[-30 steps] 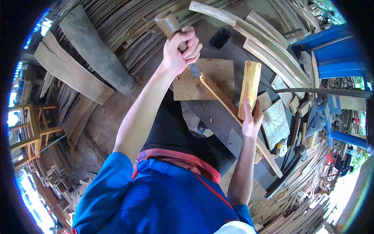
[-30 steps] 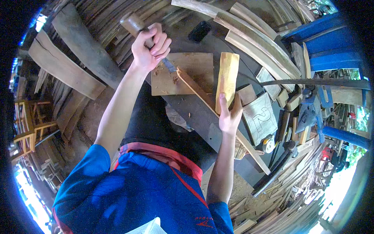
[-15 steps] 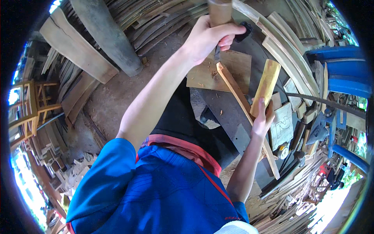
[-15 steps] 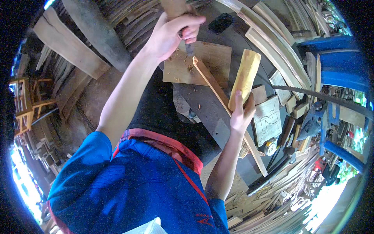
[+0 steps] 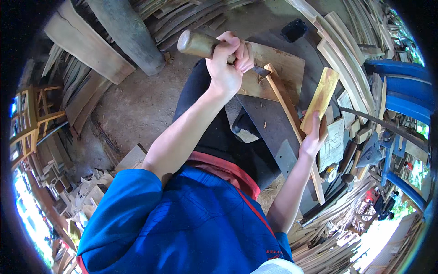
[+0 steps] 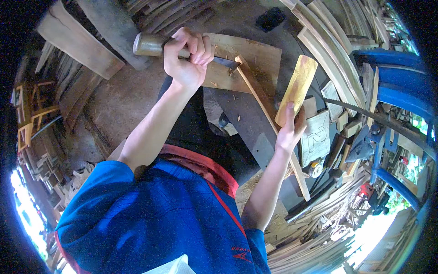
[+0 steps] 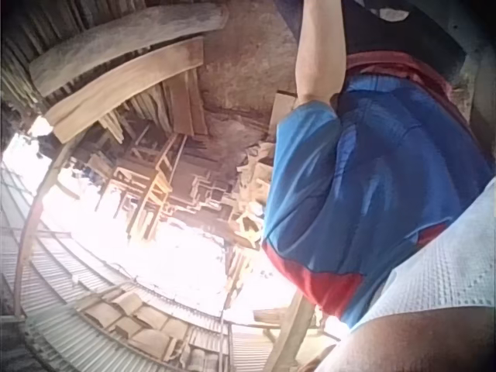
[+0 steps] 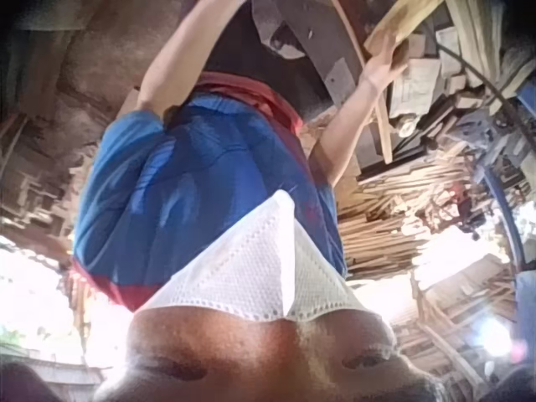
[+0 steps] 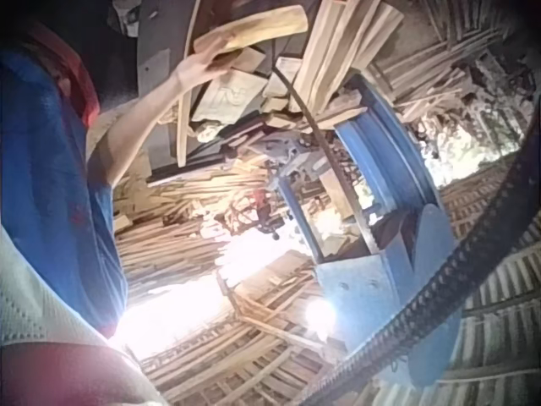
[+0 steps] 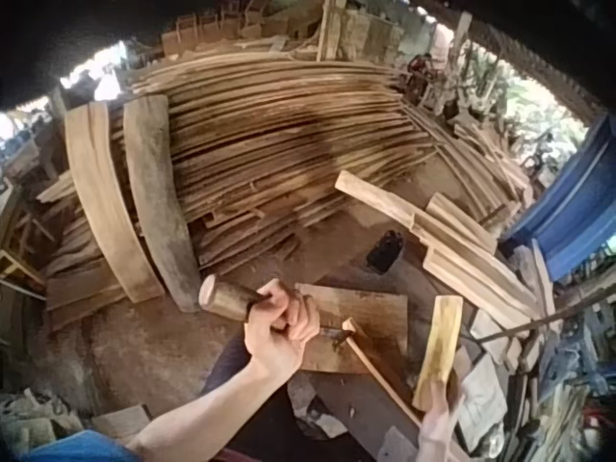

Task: Using a chisel and a wooden mallet to carve or shape a piece of wood on a workbench.

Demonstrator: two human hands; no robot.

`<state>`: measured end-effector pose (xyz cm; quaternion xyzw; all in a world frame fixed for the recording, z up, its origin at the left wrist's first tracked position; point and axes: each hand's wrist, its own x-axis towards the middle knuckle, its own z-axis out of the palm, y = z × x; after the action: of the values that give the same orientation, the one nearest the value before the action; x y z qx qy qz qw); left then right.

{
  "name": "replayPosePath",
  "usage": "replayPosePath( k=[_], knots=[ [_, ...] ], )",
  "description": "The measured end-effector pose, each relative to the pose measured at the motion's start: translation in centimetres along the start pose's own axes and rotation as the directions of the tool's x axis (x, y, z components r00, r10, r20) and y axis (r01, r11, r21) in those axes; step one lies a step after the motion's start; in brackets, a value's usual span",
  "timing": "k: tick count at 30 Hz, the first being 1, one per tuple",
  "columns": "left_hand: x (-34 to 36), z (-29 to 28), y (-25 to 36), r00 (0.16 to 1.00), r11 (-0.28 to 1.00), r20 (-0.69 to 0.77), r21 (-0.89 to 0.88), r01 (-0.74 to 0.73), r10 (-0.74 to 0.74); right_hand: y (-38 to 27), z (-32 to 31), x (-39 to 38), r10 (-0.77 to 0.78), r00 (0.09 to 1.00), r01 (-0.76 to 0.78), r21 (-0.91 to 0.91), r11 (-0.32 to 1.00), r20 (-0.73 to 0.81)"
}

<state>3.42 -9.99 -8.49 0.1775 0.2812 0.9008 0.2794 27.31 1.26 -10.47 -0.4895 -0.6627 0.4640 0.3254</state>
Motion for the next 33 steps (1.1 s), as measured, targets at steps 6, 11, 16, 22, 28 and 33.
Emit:
replayPosePath(
  k=[6, 11, 16, 22, 28, 33],
  knots=[
    [-0.5, -1.9, 0.3, 0.959, 1.000, 0.283, 0.026, 0.000, -0.007, -0.1, 0.1, 0.1, 0.016, 1.000, -0.017, 0.042, 0.999, 0.016],
    [-1.1, -3.3, 0.3, 0.903, 0.995, 0.429, 0.073, -0.063, 0.025, 0.4, -0.1, 0.3, 0.024, 1.000, -0.026, 0.072, 0.997, 0.019],
    [-0.9, -2.9, 0.4, 0.913, 0.992, 0.408, 0.106, -0.074, 0.025, -0.8, 0.3, -0.2, -0.062, 0.997, 0.065, -0.089, 0.994, 0.037],
    [2.6, -1.0, -0.1, 0.883, 0.995, 0.467, 0.100, 0.008, -0.054, -2.0, 0.6, 1.4, -0.164, 0.986, 0.167, -0.177, 0.970, 0.034],
    [5.5, 1.6, -1.5, 0.908, 0.980, 0.375, 0.135, 0.146, -0.187, -1.1, 0.8, 3.0, -0.170, 0.985, 0.168, -0.044, 0.985, -0.028],
    [7.7, 4.6, -2.2, 0.958, 0.917, 0.028, 0.297, 0.265, -0.286, -0.6, 0.2, 3.0, -0.170, 0.985, 0.168, -0.158, 0.973, -0.004]
  ],
)
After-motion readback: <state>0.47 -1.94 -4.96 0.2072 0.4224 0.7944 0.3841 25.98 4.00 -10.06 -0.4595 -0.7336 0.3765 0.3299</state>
